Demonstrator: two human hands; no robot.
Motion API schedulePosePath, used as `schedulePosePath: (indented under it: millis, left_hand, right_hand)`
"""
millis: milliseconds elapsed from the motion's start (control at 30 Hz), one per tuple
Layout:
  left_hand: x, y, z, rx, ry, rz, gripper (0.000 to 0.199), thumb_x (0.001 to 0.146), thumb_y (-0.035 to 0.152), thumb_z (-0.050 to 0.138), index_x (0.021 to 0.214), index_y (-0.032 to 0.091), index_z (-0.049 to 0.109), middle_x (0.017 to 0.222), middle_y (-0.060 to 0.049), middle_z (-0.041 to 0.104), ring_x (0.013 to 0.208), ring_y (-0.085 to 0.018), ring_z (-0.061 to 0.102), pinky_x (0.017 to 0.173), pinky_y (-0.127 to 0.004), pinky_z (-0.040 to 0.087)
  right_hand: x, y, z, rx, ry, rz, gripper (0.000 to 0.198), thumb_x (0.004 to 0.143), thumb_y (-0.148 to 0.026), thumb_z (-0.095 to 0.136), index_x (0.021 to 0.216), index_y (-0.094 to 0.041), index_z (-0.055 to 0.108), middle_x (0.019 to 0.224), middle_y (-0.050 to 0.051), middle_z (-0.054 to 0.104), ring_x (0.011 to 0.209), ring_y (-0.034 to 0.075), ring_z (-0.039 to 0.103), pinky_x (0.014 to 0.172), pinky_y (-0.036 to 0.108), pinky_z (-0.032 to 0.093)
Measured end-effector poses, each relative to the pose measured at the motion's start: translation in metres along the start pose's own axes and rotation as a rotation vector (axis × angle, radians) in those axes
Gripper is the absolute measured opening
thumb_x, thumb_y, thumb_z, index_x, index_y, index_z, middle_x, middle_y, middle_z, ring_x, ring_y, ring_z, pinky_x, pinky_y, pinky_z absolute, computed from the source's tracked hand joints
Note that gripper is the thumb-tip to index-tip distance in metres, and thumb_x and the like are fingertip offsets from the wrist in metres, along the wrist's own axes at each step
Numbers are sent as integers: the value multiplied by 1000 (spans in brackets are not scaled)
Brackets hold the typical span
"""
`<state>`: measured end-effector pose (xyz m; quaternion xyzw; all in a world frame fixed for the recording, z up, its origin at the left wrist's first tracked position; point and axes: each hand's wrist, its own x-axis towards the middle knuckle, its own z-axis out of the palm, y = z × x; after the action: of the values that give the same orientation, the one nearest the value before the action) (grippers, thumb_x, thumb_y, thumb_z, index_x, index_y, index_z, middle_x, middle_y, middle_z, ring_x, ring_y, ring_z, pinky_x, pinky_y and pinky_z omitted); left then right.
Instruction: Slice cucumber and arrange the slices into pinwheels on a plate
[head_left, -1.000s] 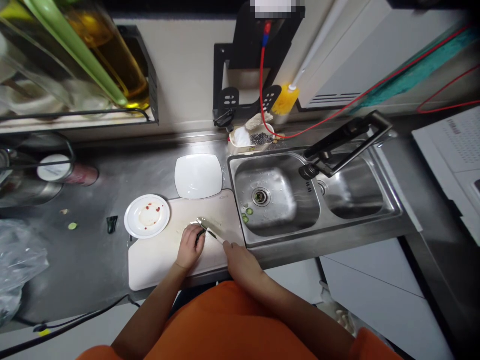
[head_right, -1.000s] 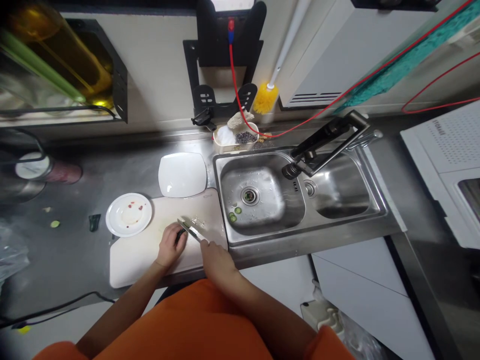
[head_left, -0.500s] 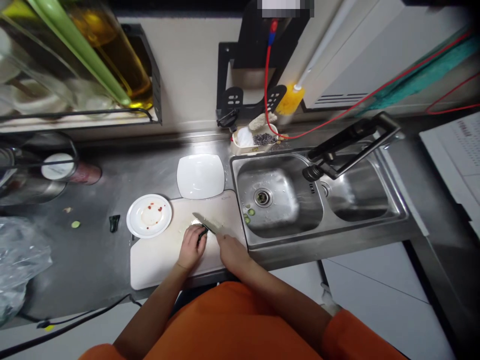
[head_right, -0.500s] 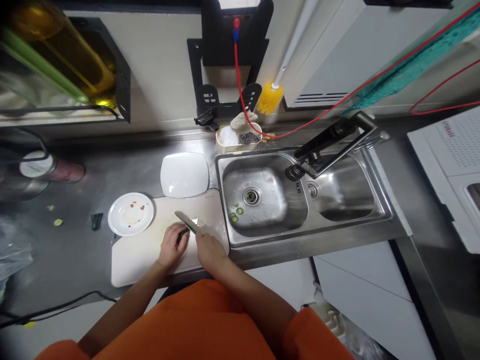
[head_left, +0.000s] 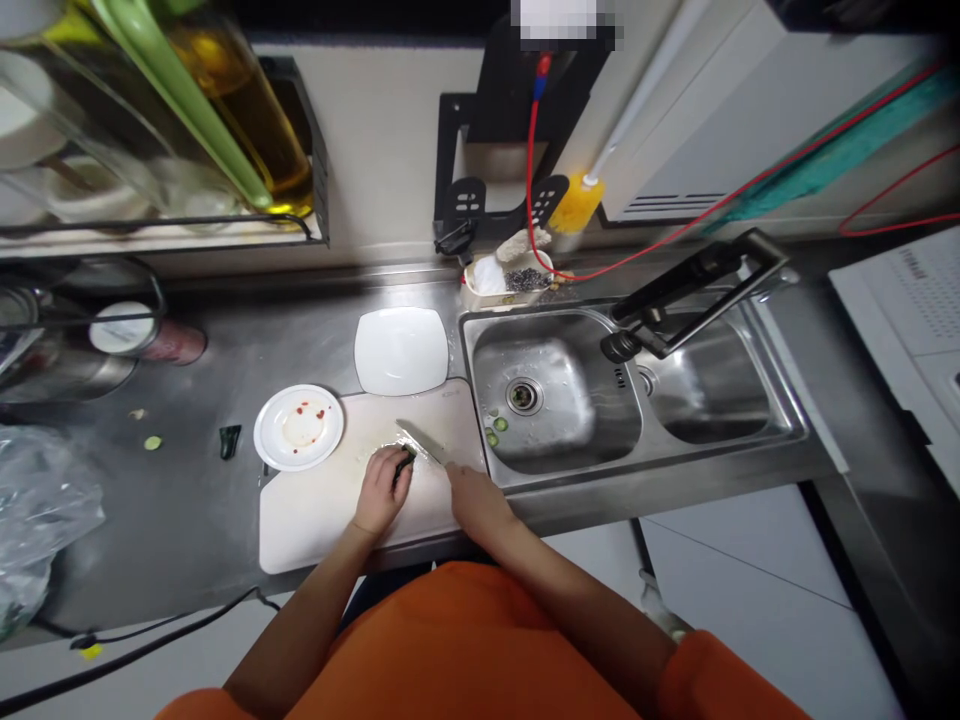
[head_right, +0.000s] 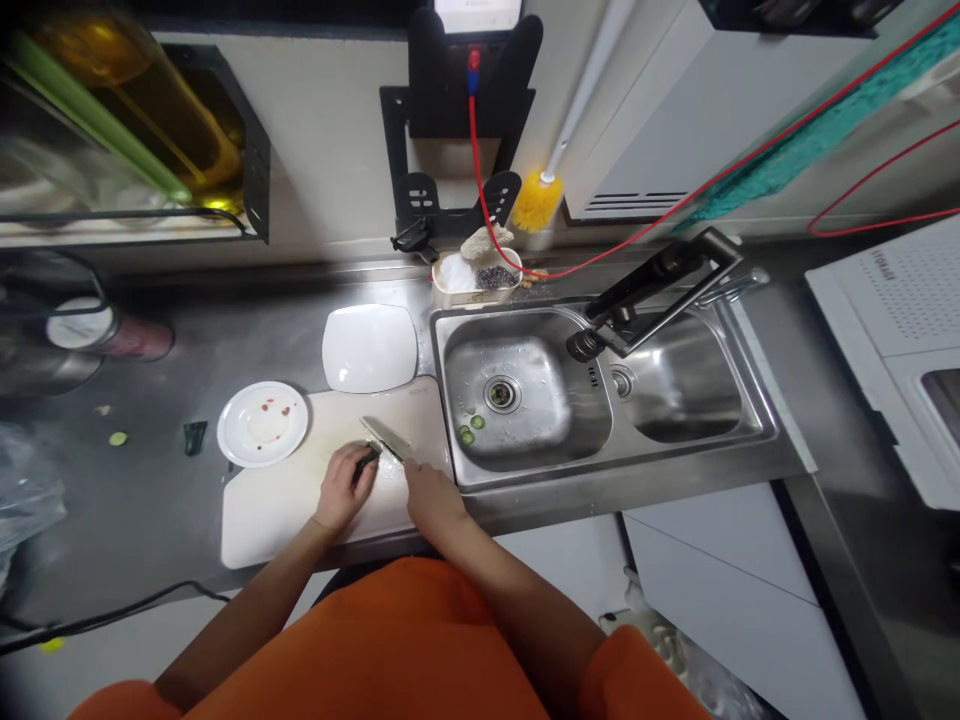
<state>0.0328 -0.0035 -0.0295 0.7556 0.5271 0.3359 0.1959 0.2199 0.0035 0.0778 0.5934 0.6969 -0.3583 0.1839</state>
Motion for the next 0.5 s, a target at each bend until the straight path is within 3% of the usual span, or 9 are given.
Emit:
schedulePosePath:
  millis: [500]
  left_hand:
    - [1,1,0,21,17,8,20,85,19,52,104,18,56,101,-10,60,102,-21,55,91,-40,48]
  right_hand:
    - [-31,-8,-8,-37,-73,26,36,86,-2,30,114,-16,49,100,12,62,91,23,62,71,29,45]
